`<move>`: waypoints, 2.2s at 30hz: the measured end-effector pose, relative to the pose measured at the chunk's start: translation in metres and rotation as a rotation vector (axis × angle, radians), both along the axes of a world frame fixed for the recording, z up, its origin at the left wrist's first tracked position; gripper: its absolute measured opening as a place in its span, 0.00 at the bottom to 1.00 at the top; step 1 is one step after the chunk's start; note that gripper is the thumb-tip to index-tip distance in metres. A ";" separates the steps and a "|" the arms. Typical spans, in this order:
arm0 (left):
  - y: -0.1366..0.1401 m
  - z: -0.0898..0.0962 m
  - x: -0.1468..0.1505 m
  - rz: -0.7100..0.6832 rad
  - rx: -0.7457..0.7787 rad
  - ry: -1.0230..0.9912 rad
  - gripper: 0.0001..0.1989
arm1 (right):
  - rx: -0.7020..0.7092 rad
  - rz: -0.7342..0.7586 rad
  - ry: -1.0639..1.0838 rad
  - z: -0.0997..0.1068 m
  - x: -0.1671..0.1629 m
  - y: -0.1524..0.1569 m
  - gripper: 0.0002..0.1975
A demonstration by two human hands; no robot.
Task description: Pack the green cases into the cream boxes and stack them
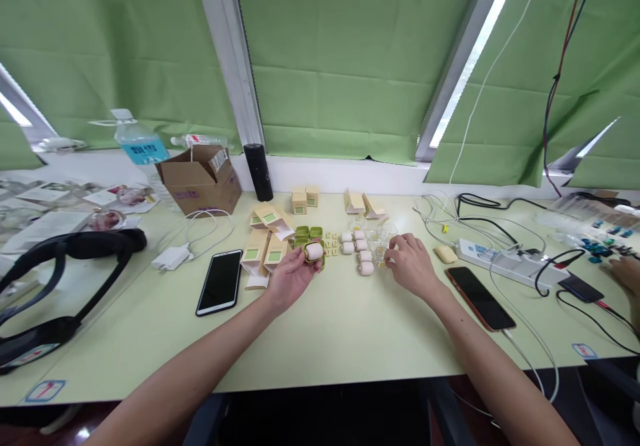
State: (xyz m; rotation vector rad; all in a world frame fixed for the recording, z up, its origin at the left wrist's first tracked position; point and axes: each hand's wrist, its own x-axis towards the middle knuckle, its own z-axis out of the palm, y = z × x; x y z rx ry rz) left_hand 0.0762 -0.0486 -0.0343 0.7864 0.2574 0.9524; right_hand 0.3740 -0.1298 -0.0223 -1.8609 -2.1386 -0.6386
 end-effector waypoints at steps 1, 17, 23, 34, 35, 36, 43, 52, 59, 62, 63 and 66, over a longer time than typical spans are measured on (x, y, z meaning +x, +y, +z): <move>0.000 0.000 0.000 0.003 0.007 0.002 0.16 | 0.009 0.007 0.003 0.003 0.000 0.000 0.07; 0.003 -0.005 0.003 0.117 0.120 0.020 0.22 | -0.018 0.548 1.221 0.019 -0.074 0.035 0.12; 0.006 -0.009 0.002 0.185 0.176 0.042 0.25 | -0.142 0.645 1.524 -0.013 -0.088 0.031 0.23; 0.001 -0.014 -0.002 0.268 0.506 0.296 0.28 | -0.480 0.657 1.992 -0.020 -0.117 0.020 0.28; 0.000 -0.014 -0.003 0.270 0.546 0.322 0.27 | -0.487 0.646 2.009 -0.020 -0.118 0.020 0.27; -0.001 -0.013 -0.003 0.273 0.585 0.346 0.26 | -0.497 0.633 2.026 -0.021 -0.118 0.020 0.27; -0.007 -0.010 -0.003 0.260 0.759 0.411 0.23 | -0.525 0.624 2.081 -0.020 -0.121 0.019 0.29; -0.009 -0.010 -0.004 0.243 0.853 0.424 0.21 | -0.505 0.618 2.087 -0.020 -0.122 0.018 0.29; -0.010 -0.010 -0.008 0.226 0.900 0.488 0.21 | -0.523 0.630 2.066 -0.019 -0.121 0.017 0.27; -0.011 -0.010 -0.008 0.218 0.911 0.509 0.20 | -0.530 0.631 2.067 -0.021 -0.121 0.017 0.28; -0.012 -0.010 -0.009 0.218 0.917 0.513 0.20 | -0.530 0.632 2.067 -0.022 -0.121 0.017 0.28; -0.013 -0.009 -0.009 0.221 0.930 0.521 0.20 | -0.524 0.638 2.060 -0.023 -0.122 0.018 0.28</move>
